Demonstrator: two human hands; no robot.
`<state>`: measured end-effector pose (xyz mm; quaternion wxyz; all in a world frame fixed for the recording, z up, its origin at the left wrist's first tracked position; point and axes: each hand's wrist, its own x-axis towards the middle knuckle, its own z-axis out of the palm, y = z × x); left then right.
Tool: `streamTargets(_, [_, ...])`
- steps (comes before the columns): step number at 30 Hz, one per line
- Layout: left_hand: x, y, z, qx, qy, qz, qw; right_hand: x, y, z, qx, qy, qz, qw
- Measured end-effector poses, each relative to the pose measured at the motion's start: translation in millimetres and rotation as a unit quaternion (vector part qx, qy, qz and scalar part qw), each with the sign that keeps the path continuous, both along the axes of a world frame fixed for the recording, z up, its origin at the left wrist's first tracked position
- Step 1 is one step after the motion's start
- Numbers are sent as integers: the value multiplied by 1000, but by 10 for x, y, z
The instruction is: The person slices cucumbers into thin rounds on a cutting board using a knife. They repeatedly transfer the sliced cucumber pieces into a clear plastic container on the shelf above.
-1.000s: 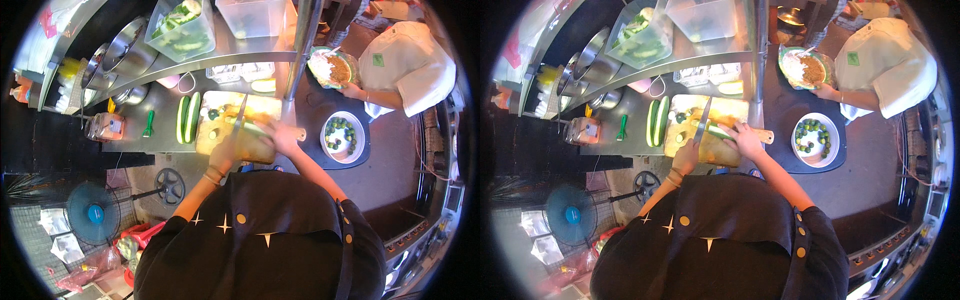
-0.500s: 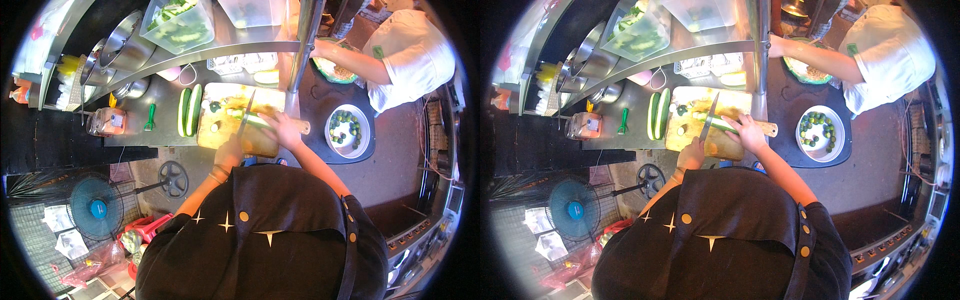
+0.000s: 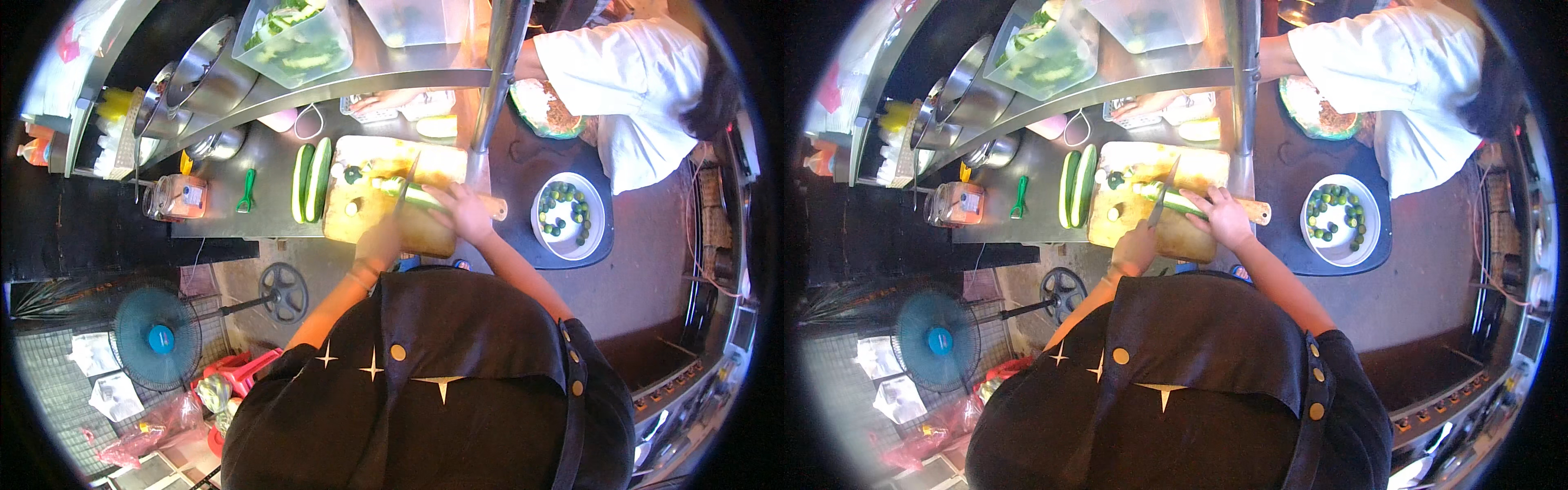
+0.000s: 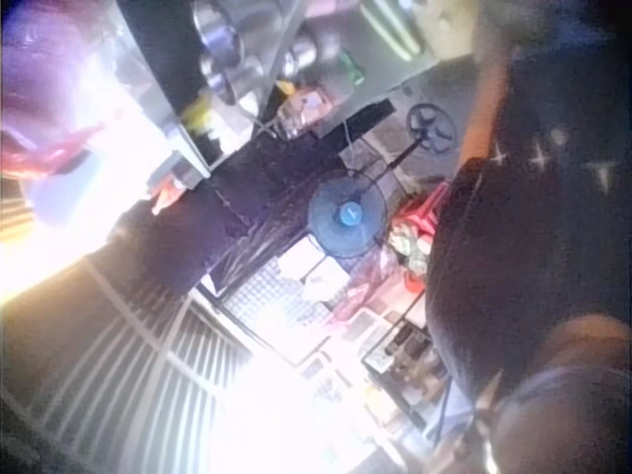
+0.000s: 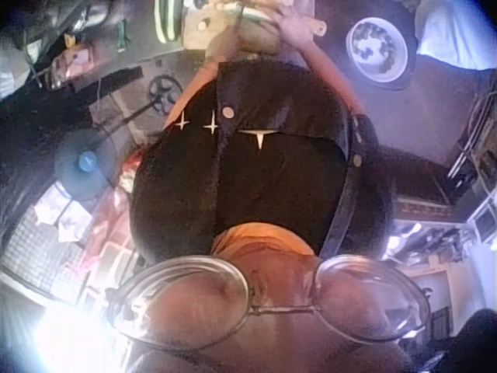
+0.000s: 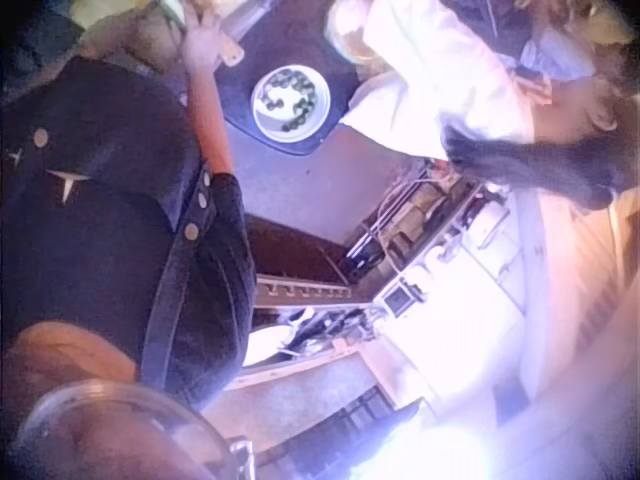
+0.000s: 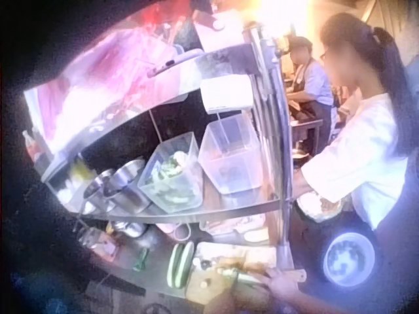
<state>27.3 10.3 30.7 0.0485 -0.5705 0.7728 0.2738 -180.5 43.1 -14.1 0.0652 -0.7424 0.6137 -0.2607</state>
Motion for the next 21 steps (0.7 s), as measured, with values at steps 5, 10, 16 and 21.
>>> streamTargets(5, [203, 252, 125, -36, 6, 16, 999, 11, 17, -11, -9, -13, 0, 1000])
streamTargets(10, [341, 365, 158, -52, 25, 4, 998, 14, 28, 39, -10, -7, -9, 1000])
streamTargets(16, [357, 388, 169, -16, 0, 13, 1000, 15, 32, 46, -19, -2, -15, 1000])
streamTargets(21, [373, 400, 193, -8, -5, 9, 1000, 5, 30, 51, -10, -10, -11, 1000])
